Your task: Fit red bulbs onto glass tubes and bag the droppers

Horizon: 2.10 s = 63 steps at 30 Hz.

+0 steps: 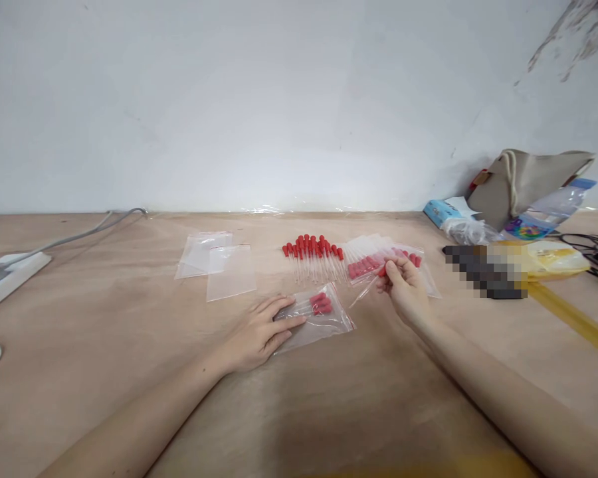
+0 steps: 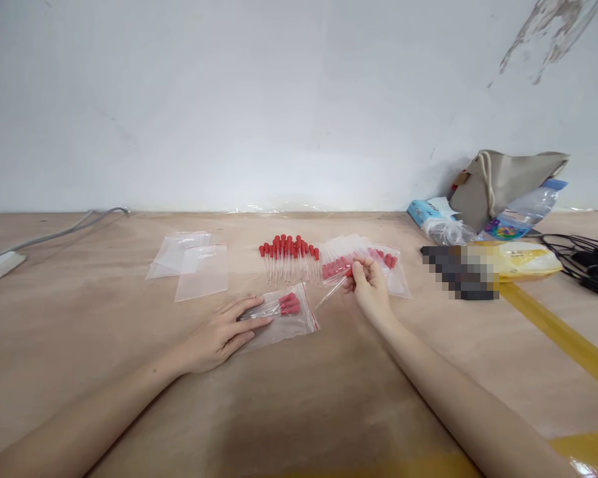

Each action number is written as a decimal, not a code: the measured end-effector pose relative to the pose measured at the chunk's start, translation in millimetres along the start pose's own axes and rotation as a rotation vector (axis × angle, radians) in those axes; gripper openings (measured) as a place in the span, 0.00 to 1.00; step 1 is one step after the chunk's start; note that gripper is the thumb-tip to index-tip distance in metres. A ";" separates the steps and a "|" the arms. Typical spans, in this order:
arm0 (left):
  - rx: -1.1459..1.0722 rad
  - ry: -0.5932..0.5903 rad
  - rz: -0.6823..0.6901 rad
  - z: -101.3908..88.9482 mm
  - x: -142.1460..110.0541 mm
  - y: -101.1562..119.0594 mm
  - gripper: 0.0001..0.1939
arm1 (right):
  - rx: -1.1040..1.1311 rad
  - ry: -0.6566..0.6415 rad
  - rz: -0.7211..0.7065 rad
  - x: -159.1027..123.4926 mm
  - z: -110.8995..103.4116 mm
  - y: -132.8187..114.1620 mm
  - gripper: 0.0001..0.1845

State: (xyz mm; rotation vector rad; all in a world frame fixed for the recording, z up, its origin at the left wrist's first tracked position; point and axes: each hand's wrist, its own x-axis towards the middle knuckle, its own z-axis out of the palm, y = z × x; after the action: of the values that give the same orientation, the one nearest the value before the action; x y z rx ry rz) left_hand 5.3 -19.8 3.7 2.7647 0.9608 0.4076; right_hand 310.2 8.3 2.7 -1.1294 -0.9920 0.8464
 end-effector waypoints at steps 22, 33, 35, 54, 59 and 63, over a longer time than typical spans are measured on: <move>0.011 -0.039 -0.029 -3.7 1.1 2.1 0.25 | -0.407 -0.575 0.180 -43.3 12.9 6.5 0.14; 0.015 -0.052 -0.038 -4.0 1.9 3.5 0.24 | -0.419 -0.627 0.201 -49.7 21.2 -8.5 0.20; 0.012 -0.045 -0.033 -4.0 1.7 3.0 0.24 | -0.446 -0.586 0.234 -50.9 23.0 -7.7 0.20; -0.048 0.052 0.112 -0.9 0.4 3.0 0.14 | -0.328 -0.617 0.339 -52.8 25.0 -6.9 0.19; -0.109 0.061 0.076 -0.1 -0.4 1.9 0.15 | -0.494 -0.478 0.015 -28.9 29.3 -5.4 0.12; -0.152 0.070 0.044 0.8 -1.2 0.2 0.17 | -0.756 -0.359 -0.178 15.9 47.8 -7.9 0.04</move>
State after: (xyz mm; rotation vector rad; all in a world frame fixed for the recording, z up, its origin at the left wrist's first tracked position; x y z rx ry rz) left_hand 4.7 -20.8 2.8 2.6544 0.8473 0.5626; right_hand 271.1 36.5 19.4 -1.5119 -1.7744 0.5381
